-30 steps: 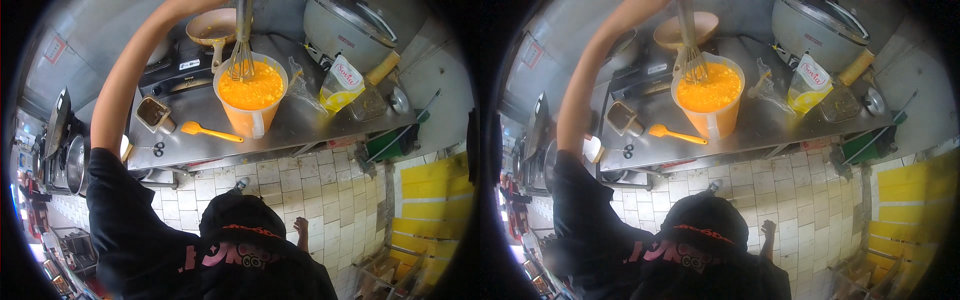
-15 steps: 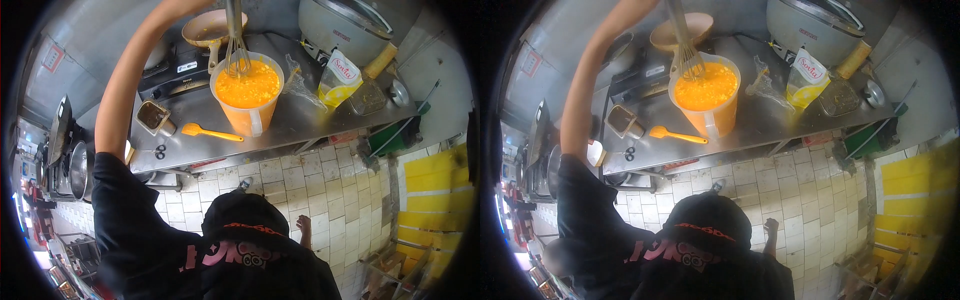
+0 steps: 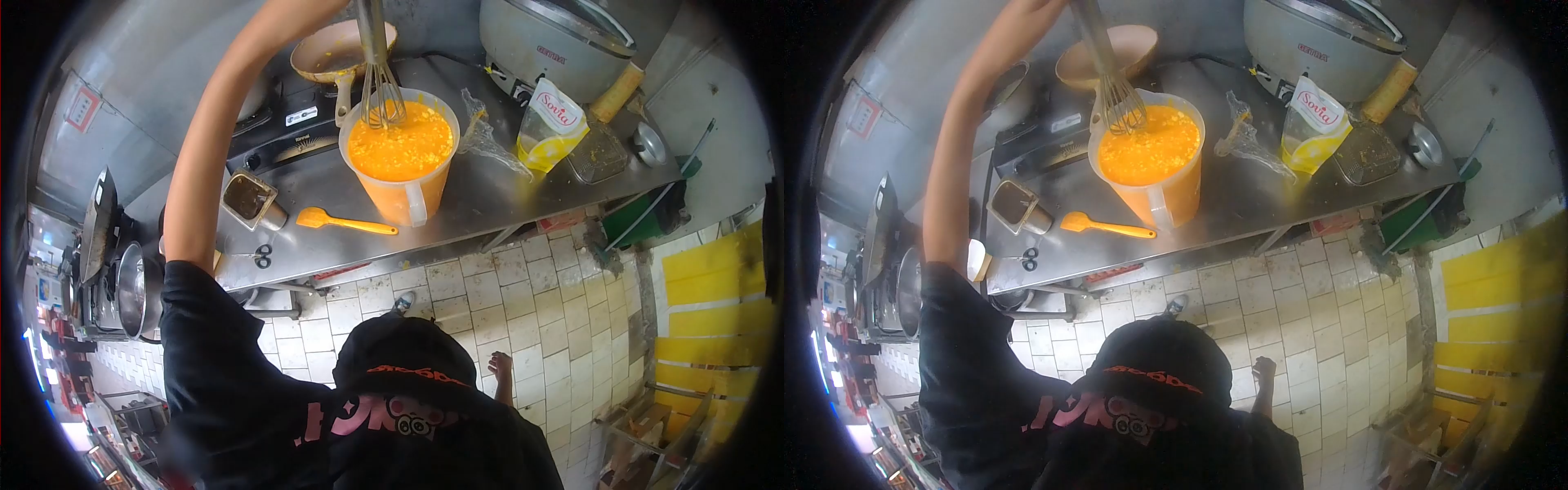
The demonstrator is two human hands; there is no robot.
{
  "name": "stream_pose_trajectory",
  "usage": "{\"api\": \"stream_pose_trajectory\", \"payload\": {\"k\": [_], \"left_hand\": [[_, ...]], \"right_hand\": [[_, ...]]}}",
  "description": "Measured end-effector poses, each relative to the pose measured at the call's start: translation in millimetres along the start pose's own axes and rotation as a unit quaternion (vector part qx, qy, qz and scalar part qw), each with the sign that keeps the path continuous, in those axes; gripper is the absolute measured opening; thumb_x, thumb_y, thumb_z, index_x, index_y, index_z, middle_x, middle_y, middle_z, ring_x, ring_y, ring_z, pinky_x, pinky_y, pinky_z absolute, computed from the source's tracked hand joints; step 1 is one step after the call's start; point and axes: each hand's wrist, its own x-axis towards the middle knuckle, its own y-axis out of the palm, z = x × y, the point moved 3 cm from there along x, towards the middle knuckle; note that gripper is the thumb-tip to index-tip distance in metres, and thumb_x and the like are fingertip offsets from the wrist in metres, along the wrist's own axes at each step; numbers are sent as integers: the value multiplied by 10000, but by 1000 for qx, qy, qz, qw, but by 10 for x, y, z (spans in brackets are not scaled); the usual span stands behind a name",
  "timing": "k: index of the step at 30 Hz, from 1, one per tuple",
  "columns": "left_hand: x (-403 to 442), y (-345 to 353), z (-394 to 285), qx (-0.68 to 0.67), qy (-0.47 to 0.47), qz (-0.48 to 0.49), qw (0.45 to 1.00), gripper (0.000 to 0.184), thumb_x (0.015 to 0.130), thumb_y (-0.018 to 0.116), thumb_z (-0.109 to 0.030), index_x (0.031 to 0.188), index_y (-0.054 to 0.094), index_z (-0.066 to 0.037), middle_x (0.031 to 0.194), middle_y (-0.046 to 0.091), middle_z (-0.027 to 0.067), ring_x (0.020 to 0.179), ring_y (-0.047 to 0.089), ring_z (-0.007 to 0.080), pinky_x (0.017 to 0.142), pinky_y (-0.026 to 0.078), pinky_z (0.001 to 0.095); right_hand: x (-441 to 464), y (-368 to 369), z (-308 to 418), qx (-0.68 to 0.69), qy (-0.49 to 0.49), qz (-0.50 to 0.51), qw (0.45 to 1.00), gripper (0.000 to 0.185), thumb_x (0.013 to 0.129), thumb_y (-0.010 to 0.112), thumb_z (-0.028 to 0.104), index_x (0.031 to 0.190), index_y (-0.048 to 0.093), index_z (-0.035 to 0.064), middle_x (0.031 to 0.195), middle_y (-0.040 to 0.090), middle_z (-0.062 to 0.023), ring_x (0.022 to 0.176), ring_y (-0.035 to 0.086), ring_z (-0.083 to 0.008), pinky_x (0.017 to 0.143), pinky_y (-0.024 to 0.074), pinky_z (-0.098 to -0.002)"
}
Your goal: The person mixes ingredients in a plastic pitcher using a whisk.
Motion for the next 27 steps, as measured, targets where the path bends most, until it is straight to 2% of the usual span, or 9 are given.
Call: {"api": "stream_pose_trajectory", "payload": {"k": [5, 8, 10, 15, 18, 21, 23, 25, 27], "left_hand": [[9, -6, 11, 14, 31, -14, 999, 88, 872, 358, -78, 944, 346, -29, 804, 428, 76, 779, 469, 162, 731, 415, 293], [8, -12, -1, 18, 7, -15, 1000, 88, 867, 357, -63, 943, 341, -23, 807, 422, 69, 772, 459, 151, 730, 413, 290], [11, -31, -11, -38, 38, -49, 997, 87, 866, 356, -58, 944, 340, -21, 809, 415, 65, 760, 452, 143, 720, 410, 286], [6, 33, -20, -13, 27, 3, 1000, 81, 872, 361, -66, 944, 344, -32, 803, 399, 55, 764, 439, 126, 715, 402, 271], [7, 19, -6, 39, 9, -38, 998, 83, 873, 367, -68, 949, 347, -38, 801, 394, 45, 764, 432, 119, 713, 402, 269], [42, -16, -14, -54, 10, -29, 998, 78, 884, 372, -82, 952, 355, -46, 803, 391, 29, 764, 422, 106, 712, 394, 257], [122, -164, 61, -47, 67, -81, 993, 74, 895, 372, -97, 953, 364, -52, 803, 388, 10, 764, 410, 91, 715, 383, 240], [176, -227, 74, -65, 114, -72, 989, 79, 901, 376, -115, 956, 369, -58, 806, 391, 1, 769, 402, 81, 717, 377, 234], [217, -310, 79, -71, 67, -73, 993, 95, 899, 393, -136, 959, 372, -66, 819, 394, -5, 790, 406, 78, 741, 380, 236]], "right_hand": [[-20, 28, 14, -5, -35, 36, 999, 178, 770, 483, 204, 874, 556, 79, 744, 506, -53, 661, 517, -181, 615, 453, -375], [-125, 92, 66, -17, -16, 10, 1000, 178, 773, 484, 207, 870, 556, 77, 745, 509, -53, 669, 521, -182, 621, 455, -376], [-118, 123, 62, 14, -24, 25, 999, 177, 768, 487, 196, 879, 551, 74, 748, 510, -53, 675, 521, -179, 621, 455, -372], [-143, 157, 114, -28, -13, 4, 1000, 186, 770, 472, 190, 890, 547, 69, 752, 506, -48, 675, 519, -180, 624, 450, -366], [-195, 140, 25, -8, -18, 12, 1000, 192, 758, 474, 198, 881, 546, 70, 719, 493, -44, 655, 512, -183, 619, 445, -361], [-188, 128, 23, -8, -18, 5, 1000, 182, 738, 497, 200, 859, 541, 72, 718, 493, -47, 654, 509, -182, 615, 443, -361], [-251, 137, 45, 3, -1, 1, 1000, 175, 722, 516, 201, 837, 535, 71, 714, 488, -46, 646, 502, -181, 602, 439, -359], [-321, 166, 151, -58, -17, 5, 998, 79, 747, 521, 106, 814, 556, 83, 699, 544, -29, 592, 553, -151, 509, 462, -316], [-255, 122, 85, -12, 29, -33, 999, 84, 749, 512, 87, 822, 551, 70, 722, 551, -45, 622, 566, -163, 532, 476, -326]]}}
